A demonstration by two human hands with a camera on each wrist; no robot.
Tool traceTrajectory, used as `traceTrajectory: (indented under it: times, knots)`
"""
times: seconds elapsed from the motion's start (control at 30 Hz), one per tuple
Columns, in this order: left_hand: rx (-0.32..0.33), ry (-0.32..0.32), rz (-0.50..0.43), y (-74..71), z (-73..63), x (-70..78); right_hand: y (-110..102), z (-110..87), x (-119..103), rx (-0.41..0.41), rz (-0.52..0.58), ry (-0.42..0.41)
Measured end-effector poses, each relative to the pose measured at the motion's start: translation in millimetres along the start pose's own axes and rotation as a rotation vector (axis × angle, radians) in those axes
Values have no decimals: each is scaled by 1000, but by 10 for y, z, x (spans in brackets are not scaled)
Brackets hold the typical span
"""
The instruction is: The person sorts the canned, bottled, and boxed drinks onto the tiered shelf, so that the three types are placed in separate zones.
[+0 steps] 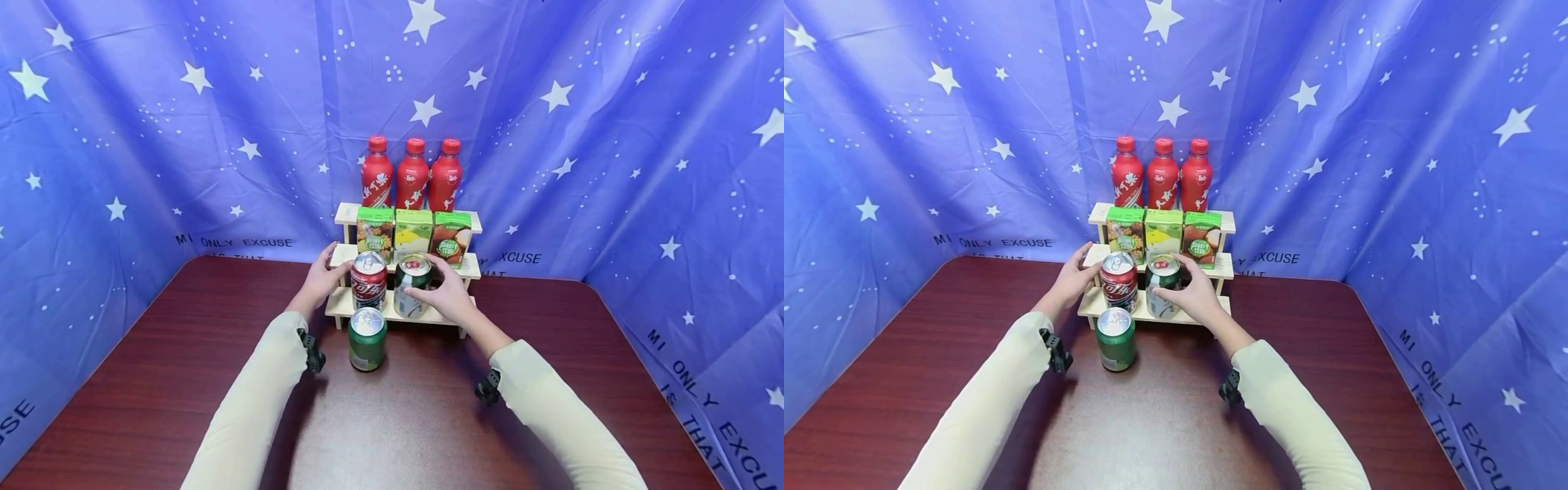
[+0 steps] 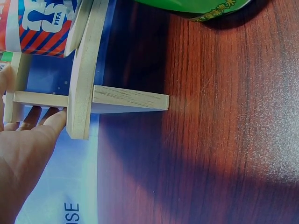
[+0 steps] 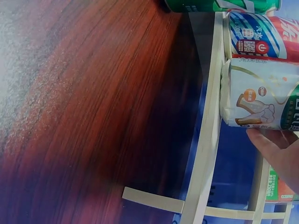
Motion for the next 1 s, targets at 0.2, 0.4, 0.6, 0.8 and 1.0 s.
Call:
traceTrajectory:
  times: [0.2, 0.4, 0.6, 0.8, 1.0]
  knots:
    - [-3, 11, 3, -3, 15, 3, 19, 2, -40, -1, 75, -21]
    - [-4, 7, 13, -1, 19, -12, 34, -28, -27, 31, 86, -1]
    - [-1, 1, 23, 2, 19, -14, 38, -66, -32, 128, 22, 39]
    - [4, 0, 28, -14, 31, -21, 66, -87, -68, 202, 22, 46]
    - [-1, -10, 31, -4, 17, -25, 94, -118, -77, 260, -1, 53]
Point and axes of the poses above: each hand's wrist, its own z-axis towards the middle knuckle, its own y-axis out of the palm, x = y × z, the point moved 8 cm from there along z, towards the middle knuckle, and after that the axes turned 11 degrees about -z, right-handed, at the moved point
